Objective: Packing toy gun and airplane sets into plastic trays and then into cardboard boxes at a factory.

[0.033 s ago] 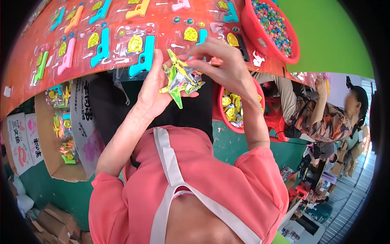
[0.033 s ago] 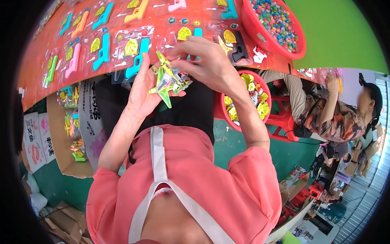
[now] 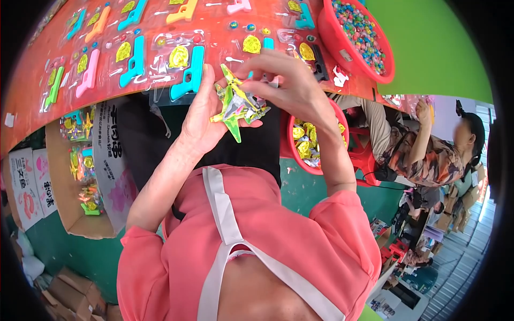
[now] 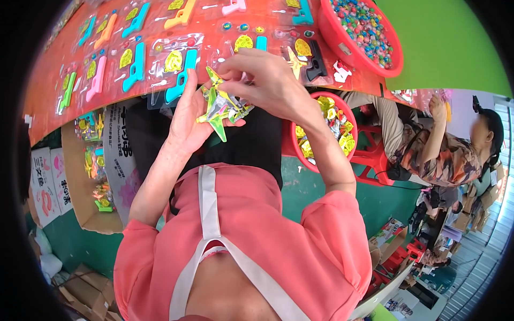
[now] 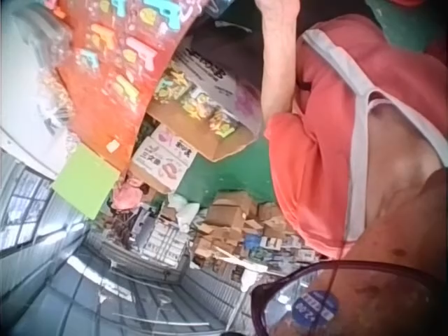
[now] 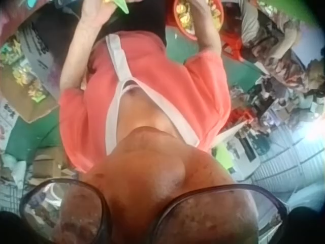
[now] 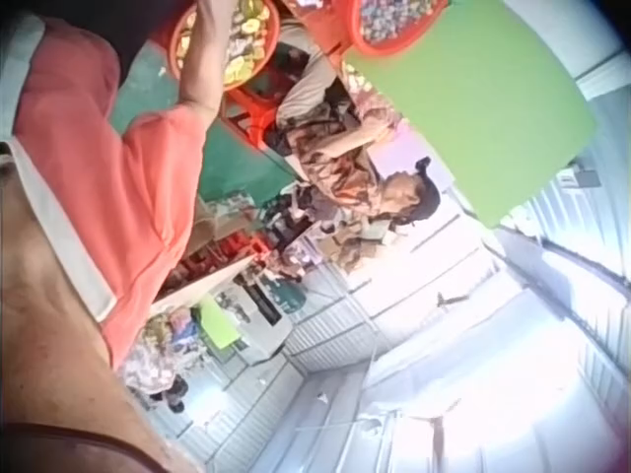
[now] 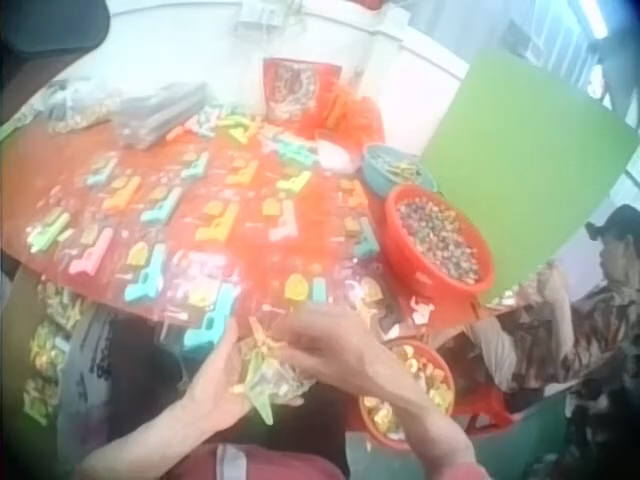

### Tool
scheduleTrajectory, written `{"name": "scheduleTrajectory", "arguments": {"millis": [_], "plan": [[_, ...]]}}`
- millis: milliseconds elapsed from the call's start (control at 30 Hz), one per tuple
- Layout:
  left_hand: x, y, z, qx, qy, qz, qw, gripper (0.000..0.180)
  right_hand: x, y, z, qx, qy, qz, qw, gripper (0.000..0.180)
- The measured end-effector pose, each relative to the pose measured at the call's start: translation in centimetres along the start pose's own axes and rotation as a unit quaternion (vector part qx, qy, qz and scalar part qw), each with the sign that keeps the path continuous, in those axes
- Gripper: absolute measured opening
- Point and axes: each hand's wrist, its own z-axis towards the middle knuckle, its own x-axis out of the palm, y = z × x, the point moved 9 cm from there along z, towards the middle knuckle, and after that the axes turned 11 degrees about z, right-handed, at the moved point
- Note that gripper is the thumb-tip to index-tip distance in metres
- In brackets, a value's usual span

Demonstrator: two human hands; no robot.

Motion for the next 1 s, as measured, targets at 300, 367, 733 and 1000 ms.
{"name": "scheduleTrajectory", "arguments": {"millis": [300, 367, 733, 1000], "plan": [[-0.4, -0.3, -0.8, 0.011, 0.003, -0.005, 1.0, 0.073, 3.5, -2.9, 1.7, 0.054, 0.082, 0.045, 0.994, 0.014], [-0.5, -0.3, -1.0, 0.012, -0.002, -0.022, 1.0, 0.073, 3.4, -2.6, 1.6, 0.067, 0.063, 0.02, 0.996, 0.013], [-0.4, 0.6, -0.2, -0.003, 0.029, -0.035, 0.999, 0.071, 2.8, -4.5, 1.3, 0.125, 0.044, 0.079, 0.988, 0.016], [0.0, 1.5, -0.3, -0.01, 0.052, 0.008, 0.999, 0.053, 2.9, -3.0, 0.0, 0.095, 0.086, -0.079, 0.989, 0.024]]}}
